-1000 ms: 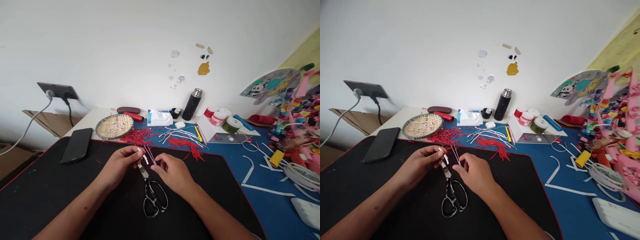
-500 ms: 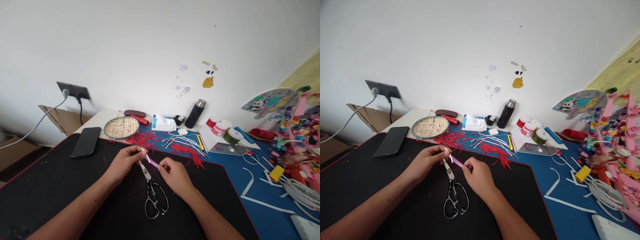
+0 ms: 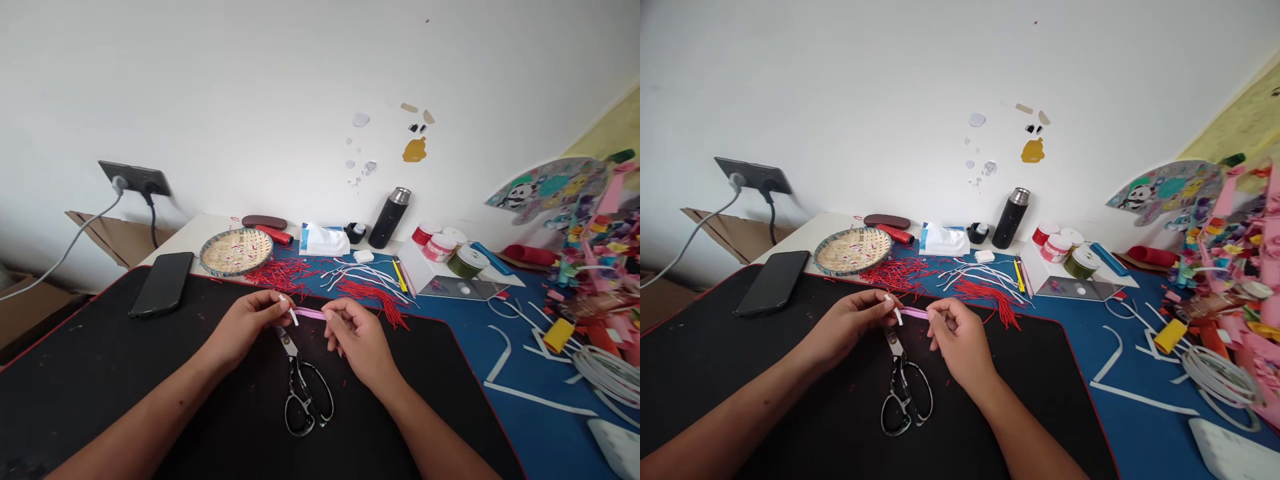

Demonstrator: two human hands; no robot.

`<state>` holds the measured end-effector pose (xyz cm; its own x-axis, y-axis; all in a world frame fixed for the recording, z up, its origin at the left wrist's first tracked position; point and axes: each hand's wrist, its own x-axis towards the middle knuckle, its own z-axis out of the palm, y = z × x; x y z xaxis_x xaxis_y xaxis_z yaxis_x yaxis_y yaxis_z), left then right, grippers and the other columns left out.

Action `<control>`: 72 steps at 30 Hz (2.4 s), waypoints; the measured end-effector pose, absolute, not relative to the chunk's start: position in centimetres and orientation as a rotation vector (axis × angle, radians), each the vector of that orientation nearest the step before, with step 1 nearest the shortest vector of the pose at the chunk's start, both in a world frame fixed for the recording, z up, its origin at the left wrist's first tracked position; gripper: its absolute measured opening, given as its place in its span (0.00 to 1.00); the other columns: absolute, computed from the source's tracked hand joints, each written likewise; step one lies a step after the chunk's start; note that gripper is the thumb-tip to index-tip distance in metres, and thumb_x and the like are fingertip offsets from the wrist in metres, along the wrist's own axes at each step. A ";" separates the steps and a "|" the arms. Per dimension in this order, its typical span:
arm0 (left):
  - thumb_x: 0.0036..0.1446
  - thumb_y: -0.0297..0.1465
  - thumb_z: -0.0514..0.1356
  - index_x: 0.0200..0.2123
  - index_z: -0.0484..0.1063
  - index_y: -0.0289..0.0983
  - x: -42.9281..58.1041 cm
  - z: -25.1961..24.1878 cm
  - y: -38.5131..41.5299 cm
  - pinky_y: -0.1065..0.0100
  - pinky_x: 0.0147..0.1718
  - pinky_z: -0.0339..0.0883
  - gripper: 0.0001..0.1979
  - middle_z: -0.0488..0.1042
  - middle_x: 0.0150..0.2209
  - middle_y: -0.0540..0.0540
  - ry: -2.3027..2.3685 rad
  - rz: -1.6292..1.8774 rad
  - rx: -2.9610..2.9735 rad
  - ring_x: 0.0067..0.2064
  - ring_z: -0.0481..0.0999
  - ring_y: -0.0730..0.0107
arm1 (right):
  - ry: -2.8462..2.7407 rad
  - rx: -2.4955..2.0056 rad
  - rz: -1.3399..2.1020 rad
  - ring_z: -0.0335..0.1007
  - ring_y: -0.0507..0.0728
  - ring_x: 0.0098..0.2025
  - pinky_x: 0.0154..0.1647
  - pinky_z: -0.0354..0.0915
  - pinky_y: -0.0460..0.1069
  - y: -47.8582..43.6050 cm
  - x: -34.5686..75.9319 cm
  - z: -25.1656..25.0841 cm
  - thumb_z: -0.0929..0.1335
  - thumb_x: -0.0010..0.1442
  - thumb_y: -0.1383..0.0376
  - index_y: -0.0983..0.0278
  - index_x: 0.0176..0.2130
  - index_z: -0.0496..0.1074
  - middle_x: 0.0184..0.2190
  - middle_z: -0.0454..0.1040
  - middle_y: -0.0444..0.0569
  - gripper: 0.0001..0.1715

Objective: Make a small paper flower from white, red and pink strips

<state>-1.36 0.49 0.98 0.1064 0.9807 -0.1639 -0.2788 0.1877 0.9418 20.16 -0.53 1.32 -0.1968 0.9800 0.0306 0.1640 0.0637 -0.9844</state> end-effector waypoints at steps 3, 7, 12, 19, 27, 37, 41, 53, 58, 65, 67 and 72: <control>0.45 0.38 0.78 0.30 0.83 0.34 -0.5 0.6 0.0 0.70 0.38 0.73 0.15 0.81 0.34 0.45 0.924 1.050 0.768 0.33 0.77 0.69 | -1.434 -1.145 1.289 0.71 0.51 0.22 0.18 0.60 0.43 -0.6 20.1 1.4 0.70 0.65 0.52 0.64 0.43 0.74 0.26 0.74 0.44 0.17; 0.44 0.37 0.79 0.31 0.84 0.34 0.1 0.5 -0.5 0.70 0.40 0.76 0.15 0.82 0.35 0.43 0.853 0.945 0.707 0.35 0.79 0.69 | -1.439 -1.124 1.305 0.73 0.52 0.23 0.18 0.61 0.43 -0.7 20.1 1.2 0.71 0.64 0.52 0.64 0.43 0.74 0.27 0.75 0.45 0.18; 0.47 0.38 0.78 0.36 0.85 0.33 -0.9 0.7 -0.2 0.73 0.34 0.76 0.16 0.82 0.34 0.43 0.914 0.961 0.772 0.33 0.78 0.70 | -1.533 -1.190 1.217 0.69 0.51 0.20 0.21 0.61 0.44 -0.7 20.3 1.5 0.69 0.66 0.53 0.64 0.39 0.74 0.21 0.72 0.42 0.16; 0.50 0.35 0.77 0.32 0.82 0.33 -1.2 1.2 0.1 0.73 0.30 0.76 0.13 0.83 0.36 0.41 0.852 1.051 0.716 0.32 0.78 0.70 | -1.924 -1.346 0.946 0.73 0.53 0.26 0.30 0.63 0.46 -0.5 20.7 1.3 0.70 0.67 0.60 0.62 0.39 0.78 0.23 0.75 0.43 0.09; 0.51 0.32 0.76 0.32 0.81 0.32 -0.8 1.1 -0.2 0.76 0.27 0.75 0.11 0.82 0.32 0.43 0.817 1.041 0.666 0.28 0.78 0.72 | -2.159 -1.487 0.821 0.75 0.55 0.30 0.32 0.59 0.46 -0.3 20.7 1.4 0.71 0.67 0.61 0.62 0.39 0.80 0.28 0.80 0.45 0.08; 0.47 0.30 0.78 0.34 0.81 0.33 -1.0 1.0 -0.2 0.77 0.29 0.77 0.13 0.83 0.32 0.44 0.831 1.031 0.641 0.29 0.79 0.73 | -2.215 -1.515 0.803 0.74 0.55 0.30 0.30 0.57 0.47 -0.6 20.6 1.7 0.70 0.66 0.63 0.61 0.40 0.81 0.31 0.81 0.46 0.08; 0.48 0.29 0.77 0.34 0.81 0.33 -1.1 0.8 0.0 0.77 0.29 0.77 0.11 0.83 0.32 0.44 0.834 1.048 0.644 0.29 0.79 0.73 | -2.246 -1.518 0.815 0.77 0.57 0.33 0.32 0.59 0.47 -0.6 20.8 1.7 0.69 0.68 0.62 0.59 0.42 0.81 0.33 0.82 0.47 0.09; 0.48 0.31 0.77 0.32 0.81 0.33 -1.1 0.6 -0.1 0.75 0.29 0.76 0.11 0.82 0.35 0.43 0.848 1.034 0.653 0.31 0.78 0.72 | -2.343 -1.576 0.706 0.78 0.59 0.35 0.33 0.58 0.49 -0.4 21.2 1.9 0.71 0.67 0.62 0.59 0.43 0.81 0.35 0.83 0.48 0.08; 0.49 0.32 0.77 0.31 0.81 0.34 -1.1 0.6 0.0 0.75 0.28 0.74 0.11 0.80 0.33 0.44 0.846 1.033 0.665 0.31 0.77 0.72 | -2.375 -1.590 0.675 0.79 0.60 0.35 0.32 0.57 0.49 -0.3 21.3 2.1 0.71 0.68 0.60 0.59 0.42 0.82 0.34 0.83 0.48 0.08; 0.49 0.32 0.77 0.31 0.80 0.33 -1.1 0.6 0.0 0.75 0.27 0.73 0.12 0.80 0.30 0.45 0.852 1.031 0.660 0.29 0.76 0.72 | -2.428 -1.603 0.599 0.80 0.61 0.36 0.32 0.58 0.49 -0.4 21.4 2.1 0.71 0.68 0.59 0.60 0.40 0.82 0.34 0.84 0.49 0.10; 0.49 0.32 0.77 0.31 0.80 0.33 -1.1 0.6 0.0 0.75 0.27 0.73 0.12 0.79 0.30 0.45 0.850 1.027 0.653 0.29 0.76 0.72 | -2.432 -1.585 0.573 0.79 0.60 0.33 0.30 0.58 0.49 -0.4 21.3 2.0 0.71 0.68 0.59 0.61 0.37 0.82 0.31 0.83 0.49 0.11; 0.53 0.26 0.74 0.34 0.80 0.30 -1.2 0.6 0.0 0.76 0.27 0.75 0.08 0.80 0.30 0.44 0.821 1.035 0.568 0.28 0.77 0.73 | -2.245 -1.330 0.709 0.81 0.57 0.35 0.36 0.67 0.48 -0.6 21.2 1.9 0.70 0.69 0.62 0.59 0.45 0.82 0.38 0.85 0.46 0.10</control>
